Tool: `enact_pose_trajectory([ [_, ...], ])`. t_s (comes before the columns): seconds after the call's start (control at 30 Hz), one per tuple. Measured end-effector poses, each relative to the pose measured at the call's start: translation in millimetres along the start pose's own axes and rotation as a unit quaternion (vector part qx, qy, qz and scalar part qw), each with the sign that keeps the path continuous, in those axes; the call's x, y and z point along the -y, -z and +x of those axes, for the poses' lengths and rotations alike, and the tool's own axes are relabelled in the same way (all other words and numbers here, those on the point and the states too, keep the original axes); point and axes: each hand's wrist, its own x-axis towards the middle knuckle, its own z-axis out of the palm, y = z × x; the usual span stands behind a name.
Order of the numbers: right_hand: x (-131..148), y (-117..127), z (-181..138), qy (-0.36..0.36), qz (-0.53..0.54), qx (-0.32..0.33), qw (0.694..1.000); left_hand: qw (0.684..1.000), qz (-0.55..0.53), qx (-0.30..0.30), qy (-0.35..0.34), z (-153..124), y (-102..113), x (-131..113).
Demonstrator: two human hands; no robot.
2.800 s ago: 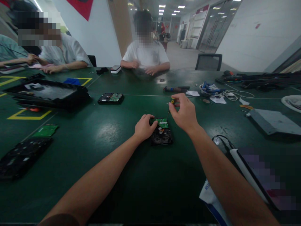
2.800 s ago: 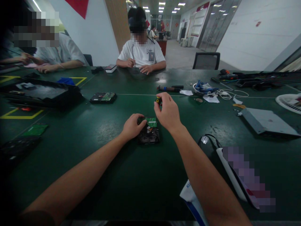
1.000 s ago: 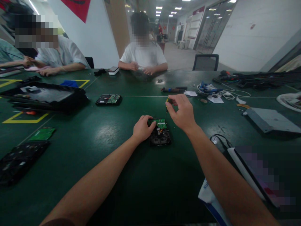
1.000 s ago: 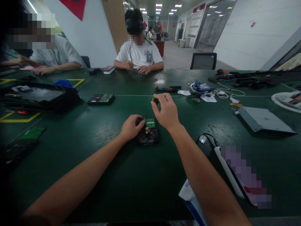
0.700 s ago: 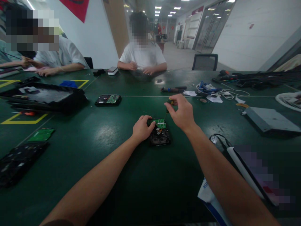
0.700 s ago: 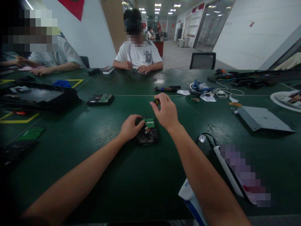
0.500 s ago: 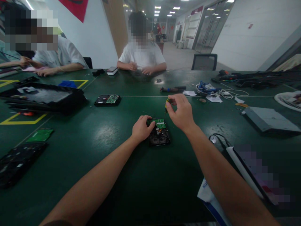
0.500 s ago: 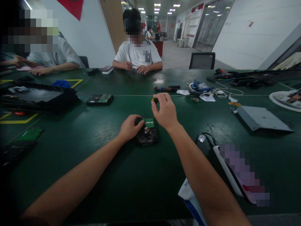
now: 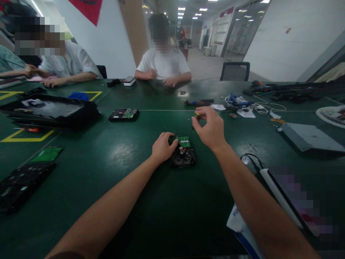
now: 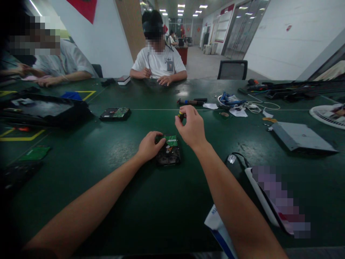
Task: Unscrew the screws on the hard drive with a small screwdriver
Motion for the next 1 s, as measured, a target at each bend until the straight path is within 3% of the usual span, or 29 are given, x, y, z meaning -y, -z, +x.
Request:
enact_pose_trajectory([
  [0.27,8.0,3.2,-0.7,0.033,-0.032,0.018,0.999,1.0,-0.002,-0.003,-0.001,-0.6,-0.1,-0.5],
  [0.5,0.7,-1.0,-0.6,0.017,0.011,0.005,1.0,1.0,-0.004,0.002,0.007,-0.7,1.4,-2.0],
  [1.0,-0.1,-0.1,0.3,0.026,-0.001,0.002,1.0,1.0,-0.003,0.002,0.005,-0.2,0.2,-1.0],
])
